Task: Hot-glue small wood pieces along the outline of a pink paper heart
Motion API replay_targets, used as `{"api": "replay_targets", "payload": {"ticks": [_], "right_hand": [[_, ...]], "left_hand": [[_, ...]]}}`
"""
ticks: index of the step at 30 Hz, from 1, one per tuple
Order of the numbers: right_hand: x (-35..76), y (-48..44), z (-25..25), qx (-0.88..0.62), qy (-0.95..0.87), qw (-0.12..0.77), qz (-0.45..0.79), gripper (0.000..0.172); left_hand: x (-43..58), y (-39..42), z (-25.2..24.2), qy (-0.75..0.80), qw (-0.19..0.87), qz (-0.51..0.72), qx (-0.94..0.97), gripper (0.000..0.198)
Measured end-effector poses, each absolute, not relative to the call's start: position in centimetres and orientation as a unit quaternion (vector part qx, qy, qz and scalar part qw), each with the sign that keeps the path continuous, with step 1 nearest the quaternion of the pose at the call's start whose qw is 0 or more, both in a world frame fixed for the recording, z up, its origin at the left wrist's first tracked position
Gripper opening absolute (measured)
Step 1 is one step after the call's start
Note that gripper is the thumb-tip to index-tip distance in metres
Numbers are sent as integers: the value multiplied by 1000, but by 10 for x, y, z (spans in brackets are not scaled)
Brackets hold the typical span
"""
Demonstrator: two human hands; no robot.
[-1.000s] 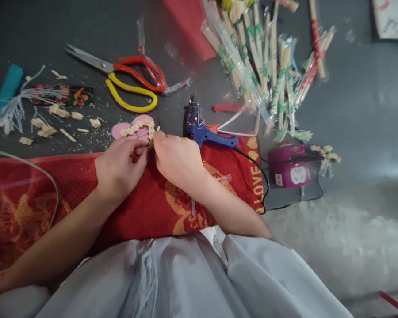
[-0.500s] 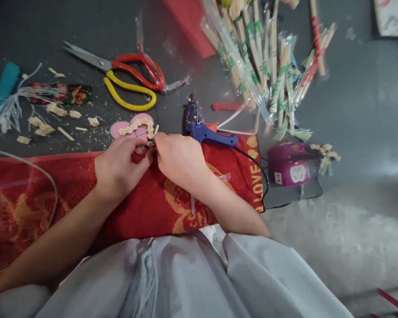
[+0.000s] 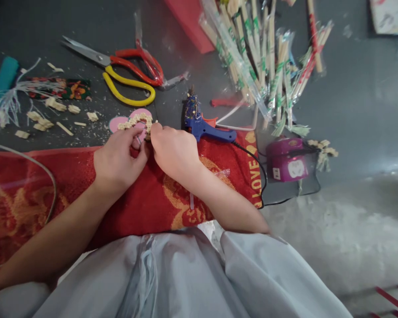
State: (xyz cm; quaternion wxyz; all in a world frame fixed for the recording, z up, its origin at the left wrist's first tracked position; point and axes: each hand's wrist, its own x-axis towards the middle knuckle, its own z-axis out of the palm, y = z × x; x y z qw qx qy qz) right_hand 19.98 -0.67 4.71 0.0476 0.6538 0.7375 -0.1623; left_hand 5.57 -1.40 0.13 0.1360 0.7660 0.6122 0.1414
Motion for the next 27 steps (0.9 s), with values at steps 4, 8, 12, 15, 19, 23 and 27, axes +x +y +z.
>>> {"api": "replay_targets", "payload": {"ticks": [4, 8, 12, 15, 19, 23, 27], "right_hand": [[200, -6, 46, 651, 739, 37, -171, 31], [201, -6, 43, 653, 736, 9, -178, 35], [202, -5, 42, 658, 730, -10, -187, 37], [203, -4, 41, 661, 726, -22, -189, 36], [204, -2, 41, 665, 722, -38, -189, 34], [205, -1, 41, 663, 722, -37, -193, 32], [206, -2, 41, 663, 725, -26, -186, 33]], "left_hand": [[54, -14, 2, 605, 148, 127, 772, 36], [52, -13, 2, 599, 154, 141, 773, 38], [51, -11, 1, 600, 159, 174, 764, 38], [51, -10, 0, 597, 173, 194, 759, 39], [51, -9, 2, 588, 197, 210, 756, 39], [52, -9, 6, 594, 212, 202, 750, 34], [54, -10, 7, 618, 191, 159, 746, 33]]}}
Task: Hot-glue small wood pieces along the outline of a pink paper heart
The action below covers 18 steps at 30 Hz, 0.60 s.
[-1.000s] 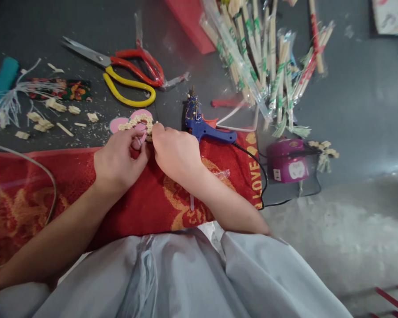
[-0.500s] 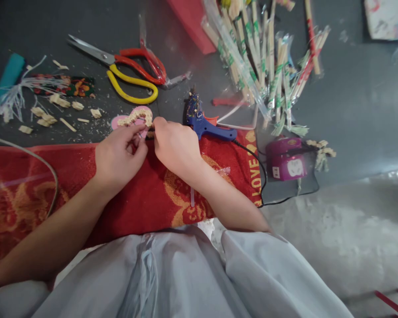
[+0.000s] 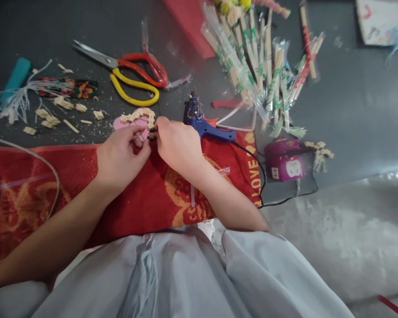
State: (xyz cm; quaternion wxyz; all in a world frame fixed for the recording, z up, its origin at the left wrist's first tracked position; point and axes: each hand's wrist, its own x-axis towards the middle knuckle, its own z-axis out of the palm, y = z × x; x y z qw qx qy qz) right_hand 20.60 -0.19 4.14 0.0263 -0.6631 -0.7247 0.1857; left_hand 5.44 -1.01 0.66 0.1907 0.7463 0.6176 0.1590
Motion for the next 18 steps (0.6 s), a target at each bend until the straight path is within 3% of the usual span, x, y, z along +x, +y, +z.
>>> {"api": "replay_targets", "payload": {"ticks": [4, 11, 18], "right_hand": [[206, -4, 45, -662, -729, 12, 173, 33], [205, -4, 46, -651, -739, -8, 176, 35], [215, -3, 51, -630, -732, 87, 244, 32]], "left_hand": [[60, -11, 7, 632, 166, 98, 751, 36], [63, -10, 6, 618, 131, 95, 769, 21], [52, -12, 2, 567, 210, 239, 760, 26]]}}
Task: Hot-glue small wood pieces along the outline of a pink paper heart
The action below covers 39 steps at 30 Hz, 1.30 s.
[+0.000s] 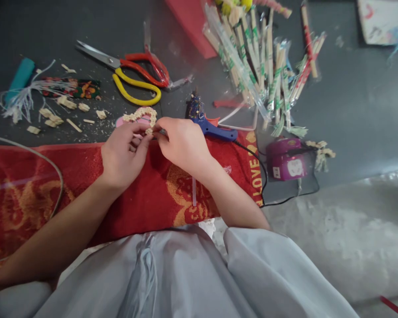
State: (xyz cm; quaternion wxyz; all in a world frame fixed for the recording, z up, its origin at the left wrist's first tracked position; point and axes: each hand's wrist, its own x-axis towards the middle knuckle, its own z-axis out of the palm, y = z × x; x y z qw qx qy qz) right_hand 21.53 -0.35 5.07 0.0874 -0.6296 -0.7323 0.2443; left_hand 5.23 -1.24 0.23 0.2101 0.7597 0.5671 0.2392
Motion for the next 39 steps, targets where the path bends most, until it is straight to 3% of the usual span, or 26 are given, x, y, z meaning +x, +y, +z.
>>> {"api": "replay_targets", "payload": {"ticks": [4, 10, 17, 24, 39], "right_hand": [[221, -5, 53, -603, -719, 176, 298, 25], [225, -5, 44, -559, -705, 285, 331, 11], [226, -4, 44, -554, -700, 303, 334, 10], [233, 1, 43, -516, -688, 308, 407, 9], [244, 10, 34, -448, -613, 304, 576, 18]], "left_hand": [[51, -15, -3, 534, 279, 345, 720, 26], [50, -15, -13, 477, 292, 448, 697, 22], [48, -14, -6, 457, 247, 457, 722, 16], [46, -10, -4, 365, 131, 485, 784, 20], [45, -11, 0, 350, 187, 462, 794, 17]]}}
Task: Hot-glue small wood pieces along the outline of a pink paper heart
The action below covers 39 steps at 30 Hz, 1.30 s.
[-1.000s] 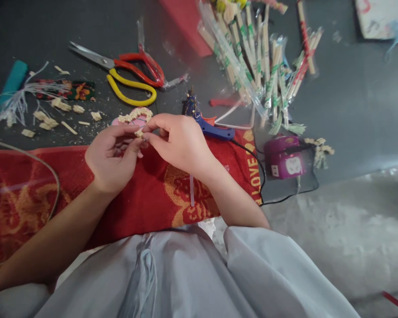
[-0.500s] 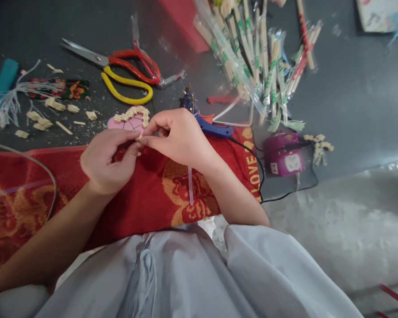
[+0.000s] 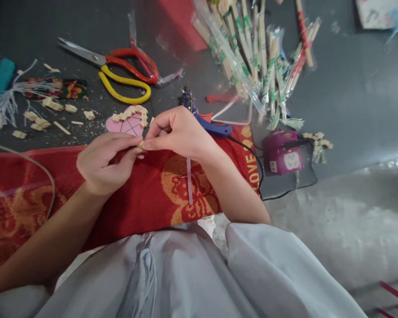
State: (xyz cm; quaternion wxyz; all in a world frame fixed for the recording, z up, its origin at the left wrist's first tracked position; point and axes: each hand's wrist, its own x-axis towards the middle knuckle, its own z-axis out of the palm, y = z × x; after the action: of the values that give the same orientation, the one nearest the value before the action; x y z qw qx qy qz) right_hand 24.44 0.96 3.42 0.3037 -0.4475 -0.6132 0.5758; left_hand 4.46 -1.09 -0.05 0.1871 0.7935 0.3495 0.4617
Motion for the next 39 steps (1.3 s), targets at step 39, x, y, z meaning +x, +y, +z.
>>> {"api": "replay_targets", "payload": {"ticks": [39], "right_hand": [[241, 8, 42, -480, -635, 265, 544, 6]], "left_hand": [[43, -10, -6, 360, 187, 436, 804, 17]]}}
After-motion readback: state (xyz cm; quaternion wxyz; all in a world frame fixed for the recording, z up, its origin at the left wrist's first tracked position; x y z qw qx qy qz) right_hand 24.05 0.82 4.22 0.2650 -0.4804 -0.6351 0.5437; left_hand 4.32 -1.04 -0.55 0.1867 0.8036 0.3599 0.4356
